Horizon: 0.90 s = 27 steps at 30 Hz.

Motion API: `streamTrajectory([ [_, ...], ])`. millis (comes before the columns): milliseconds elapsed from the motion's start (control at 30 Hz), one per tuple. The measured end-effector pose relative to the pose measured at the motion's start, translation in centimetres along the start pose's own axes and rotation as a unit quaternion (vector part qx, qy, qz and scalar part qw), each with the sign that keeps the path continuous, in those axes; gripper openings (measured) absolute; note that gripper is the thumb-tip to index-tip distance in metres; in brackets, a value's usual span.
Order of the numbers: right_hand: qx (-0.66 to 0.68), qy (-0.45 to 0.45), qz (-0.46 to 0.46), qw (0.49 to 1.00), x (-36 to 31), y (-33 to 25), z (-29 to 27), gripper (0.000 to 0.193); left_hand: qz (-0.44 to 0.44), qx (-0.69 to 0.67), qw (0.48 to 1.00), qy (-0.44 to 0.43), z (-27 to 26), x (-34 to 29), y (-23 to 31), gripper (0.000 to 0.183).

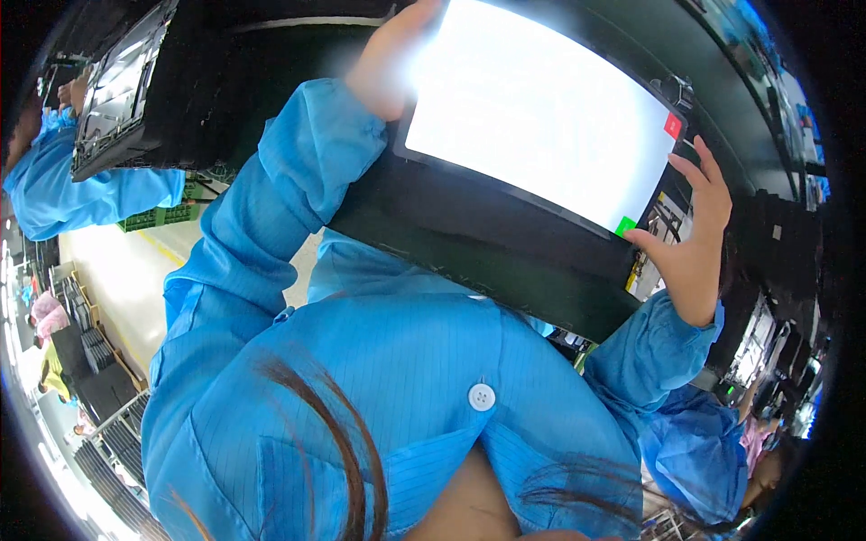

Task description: Testing tablet screens for touch and display quality on an electronics production line.

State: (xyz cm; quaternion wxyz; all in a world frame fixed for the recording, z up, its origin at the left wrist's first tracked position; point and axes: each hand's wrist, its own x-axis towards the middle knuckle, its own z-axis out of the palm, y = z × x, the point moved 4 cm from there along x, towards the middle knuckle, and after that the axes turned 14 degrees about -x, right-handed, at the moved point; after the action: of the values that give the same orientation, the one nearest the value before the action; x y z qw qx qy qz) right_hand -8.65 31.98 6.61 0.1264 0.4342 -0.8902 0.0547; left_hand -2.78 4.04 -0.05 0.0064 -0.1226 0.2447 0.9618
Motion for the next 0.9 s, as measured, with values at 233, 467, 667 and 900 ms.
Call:
streamTrajectory([
  [233, 0.142, 0.033, 0.021, 0.989, -0.2, -0.7, 0.8, 0.048, -0.002, -0.048, 0.999, -0.008, 0.4, -0.2, 0.2, 0.056],
  [467, 0.188, -0.016, -0.206, 0.960, 0.4, -6.7, 1.8, 0.004, -0.047, -0.067, 0.993, -0.082, -0.3, 0.3, 0.3, 0.045],
  [667, 0.165, -0.017, -0.224, 0.960, 0.3, -7.5, 2.1, 0.004, -0.066, -0.117, 0.985, -0.107, -1.4, 1.4, 0.2, 0.041],
  [900, 0.200, 0.075, -0.051, 0.976, 0.3, -2.1, 0.5, 0.012, -0.036, -0.052, 0.994, -0.085, -1.5, 0.7, 0.2, 0.049],
])
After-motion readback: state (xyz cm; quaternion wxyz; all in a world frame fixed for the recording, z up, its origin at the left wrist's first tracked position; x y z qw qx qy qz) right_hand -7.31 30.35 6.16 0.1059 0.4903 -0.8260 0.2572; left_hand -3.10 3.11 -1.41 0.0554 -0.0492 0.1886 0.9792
